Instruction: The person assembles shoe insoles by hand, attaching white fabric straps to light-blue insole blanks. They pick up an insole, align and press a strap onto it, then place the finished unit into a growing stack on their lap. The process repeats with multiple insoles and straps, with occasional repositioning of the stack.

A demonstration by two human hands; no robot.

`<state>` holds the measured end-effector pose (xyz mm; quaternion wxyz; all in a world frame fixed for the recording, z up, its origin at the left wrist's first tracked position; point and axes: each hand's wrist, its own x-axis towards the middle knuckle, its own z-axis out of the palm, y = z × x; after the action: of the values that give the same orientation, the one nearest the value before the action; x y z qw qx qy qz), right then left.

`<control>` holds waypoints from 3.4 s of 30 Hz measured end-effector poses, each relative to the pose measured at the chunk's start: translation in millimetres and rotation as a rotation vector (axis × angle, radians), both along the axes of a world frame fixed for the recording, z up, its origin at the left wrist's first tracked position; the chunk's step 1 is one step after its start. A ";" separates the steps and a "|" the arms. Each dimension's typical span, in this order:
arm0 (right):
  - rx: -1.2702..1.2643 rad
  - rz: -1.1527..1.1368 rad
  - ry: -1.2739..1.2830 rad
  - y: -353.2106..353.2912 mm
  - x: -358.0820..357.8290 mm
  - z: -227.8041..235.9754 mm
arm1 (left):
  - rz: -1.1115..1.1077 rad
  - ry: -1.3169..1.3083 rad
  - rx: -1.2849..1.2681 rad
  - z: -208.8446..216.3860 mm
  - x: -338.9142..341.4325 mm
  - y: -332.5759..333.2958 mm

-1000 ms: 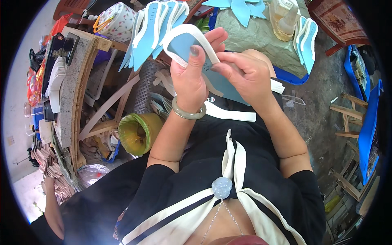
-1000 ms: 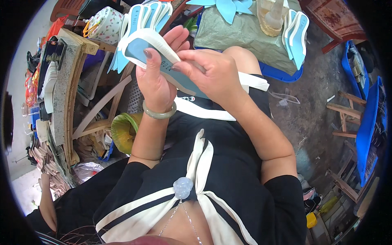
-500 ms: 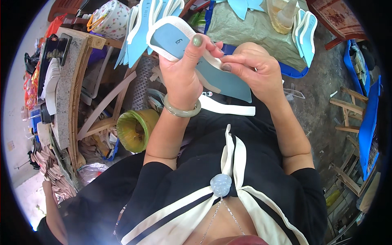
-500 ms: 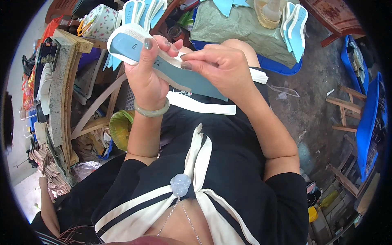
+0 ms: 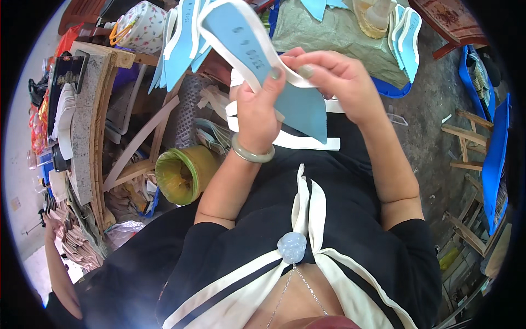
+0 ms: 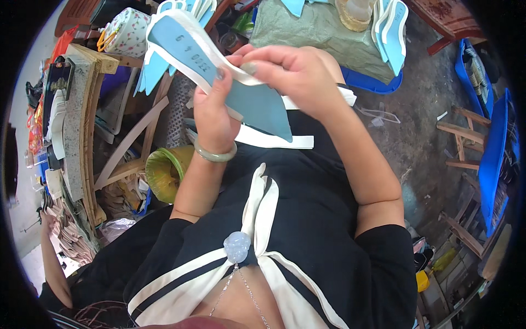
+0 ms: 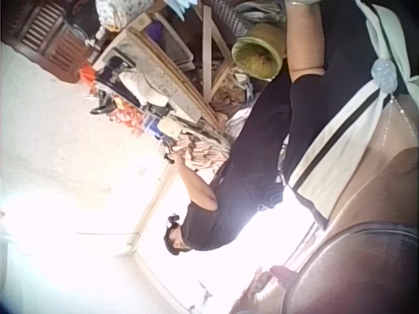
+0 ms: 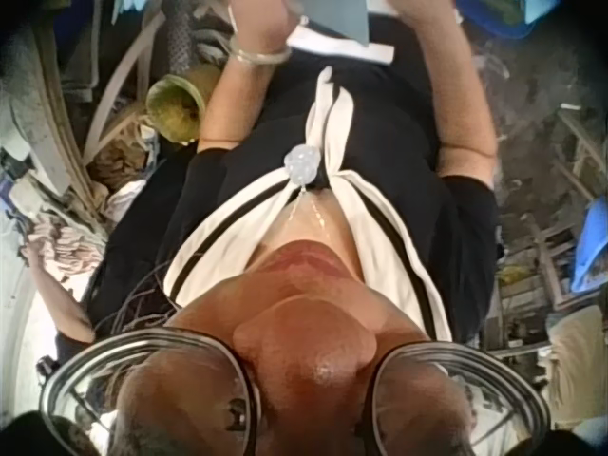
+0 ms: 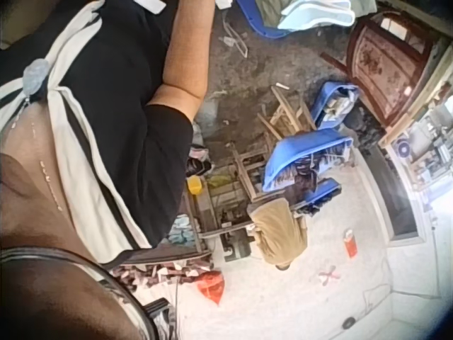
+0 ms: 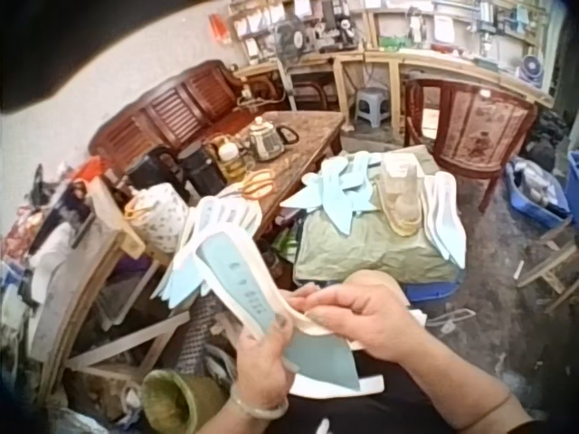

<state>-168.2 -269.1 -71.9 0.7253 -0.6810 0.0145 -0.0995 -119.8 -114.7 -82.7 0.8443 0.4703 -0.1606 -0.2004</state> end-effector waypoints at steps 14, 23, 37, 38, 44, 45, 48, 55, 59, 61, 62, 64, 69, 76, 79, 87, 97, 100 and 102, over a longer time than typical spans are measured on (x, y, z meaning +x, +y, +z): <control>0.209 0.055 0.107 -4.3 -6.8 -5.0 | -0.036 -0.017 -0.048 7.0 5.7 10.9; 0.475 0.118 -0.030 7.5 -10.6 -18.8 | -0.028 0.006 -0.134 9.0 6.8 16.2; 0.469 0.043 0.077 23.0 -13.4 -27.6 | 0.061 -0.002 -0.027 16.2 9.0 18.4; 0.377 0.052 0.067 19.6 -13.8 -29.2 | 0.068 -0.015 -0.012 17.8 9.8 18.7; -0.036 -0.086 0.017 29.4 -19.5 -28.3 | 0.075 -0.051 0.091 19.4 9.2 13.0; -0.042 -0.089 0.040 31.2 -20.7 -29.8 | 0.057 -0.034 0.116 19.8 10.3 12.6; 0.046 -0.040 0.092 32.0 -22.3 -39.4 | -0.024 0.021 0.202 21.5 17.4 11.6; -0.021 -0.028 0.032 25.6 -4.3 -59.0 | -0.221 0.047 0.328 11.4 29.0 5.0; 0.233 0.096 0.139 26.3 -11.4 -52.2 | -0.198 0.119 0.244 -1.7 35.2 2.9; 0.334 0.126 0.200 17.6 -17.8 -63.9 | -0.190 0.140 0.222 -1.4 35.4 2.4; 0.384 0.139 0.230 14.0 -19.9 -67.6 | -0.192 0.155 0.221 2.1 35.7 2.6; 0.511 0.145 0.258 17.3 -20.6 -49.4 | -0.184 0.153 0.236 3.4 34.7 2.8; 0.093 -0.004 0.060 29.7 -18.7 -56.9 | -0.123 0.076 0.227 -4.5 33.1 -2.2; 0.307 0.116 0.129 27.8 -16.9 -43.3 | -0.111 0.058 0.303 -7.6 31.2 0.5; 0.267 0.154 0.284 22.3 -12.6 -53.8 | -0.170 -0.013 0.366 -12.3 29.2 0.9; -0.018 0.260 0.127 18.9 -22.6 -69.5 | -0.450 0.137 0.326 18.5 61.3 1.8; -0.951 0.464 -0.026 -72.2 51.8 38.9 | -0.893 -0.240 0.783 43.9 67.3 -2.4; -0.938 0.443 -0.168 -76.2 49.1 37.3 | -0.900 -0.223 0.749 44.7 63.9 -6.6; -0.826 0.387 -0.217 -79.8 45.6 22.4 | -0.866 -0.191 0.695 38.3 60.7 -10.0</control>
<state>-122.6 -349.0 -49.5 0.3962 -0.8885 -0.2296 -0.0305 -59.2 -124.7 -44.4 0.4622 0.6279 -0.3393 -0.5263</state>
